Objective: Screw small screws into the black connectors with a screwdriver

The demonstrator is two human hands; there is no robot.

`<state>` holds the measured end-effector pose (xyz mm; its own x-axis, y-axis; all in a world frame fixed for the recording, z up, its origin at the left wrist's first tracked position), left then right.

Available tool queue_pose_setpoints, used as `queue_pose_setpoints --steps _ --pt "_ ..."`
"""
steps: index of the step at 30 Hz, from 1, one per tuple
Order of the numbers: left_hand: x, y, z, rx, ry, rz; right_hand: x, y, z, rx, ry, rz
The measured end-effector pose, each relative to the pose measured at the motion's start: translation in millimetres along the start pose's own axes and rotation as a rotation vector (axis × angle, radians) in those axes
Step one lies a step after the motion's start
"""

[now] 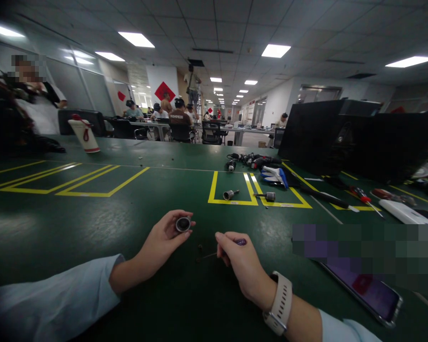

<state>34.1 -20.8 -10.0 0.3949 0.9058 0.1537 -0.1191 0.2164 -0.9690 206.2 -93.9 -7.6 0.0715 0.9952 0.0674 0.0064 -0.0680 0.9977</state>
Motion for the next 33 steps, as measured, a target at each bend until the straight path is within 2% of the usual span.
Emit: queue_pose_setpoints --steps 7,11,16,19,22,25,28,31,33 --pt "-3.4 -5.4 -3.0 -0.099 0.013 0.123 1.1 -0.1 1.4 -0.039 -0.048 0.012" --pt "-2.8 -2.2 -2.2 -0.135 0.042 0.164 2.0 -3.6 5.9 0.020 -0.108 -0.065" --pt "-2.5 -0.8 -2.1 -0.147 0.048 0.178 5.9 -7.5 9.9 0.151 -0.166 -0.237" --pt "-2.7 -0.3 -2.9 -0.144 0.052 0.173 7.0 -5.5 11.2 0.122 -0.177 -0.255" --pt "-2.7 1.7 -3.0 -0.132 0.052 0.187 5.6 2.6 10.5 -0.051 -0.132 -0.146" --pt "-2.8 2.2 -3.3 -0.109 0.059 0.181 1.7 15.9 5.3 -0.308 -0.036 0.064" --pt "-3.1 0.5 -4.3 -0.101 0.069 0.160 -3.1 25.8 -3.4 -0.424 0.072 0.248" --pt "-3.3 -1.4 -4.8 -0.093 0.057 0.151 -5.1 27.0 -9.7 -0.423 0.152 0.300" --pt "-3.6 -2.4 -4.7 -0.092 0.041 0.151 -4.7 25.6 -10.2 -0.423 0.141 0.295"
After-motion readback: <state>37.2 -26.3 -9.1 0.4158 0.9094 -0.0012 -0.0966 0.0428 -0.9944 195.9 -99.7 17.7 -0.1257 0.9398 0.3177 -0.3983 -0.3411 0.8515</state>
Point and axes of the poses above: each hand's wrist, its own x-axis towards the middle knuckle, its own z-axis out of the back of the hand, y = z × x, the point moved 4 cm from there along x, towards the middle knuckle, and after that the axes turned 8 degrees about z, right-handed, at the moved point
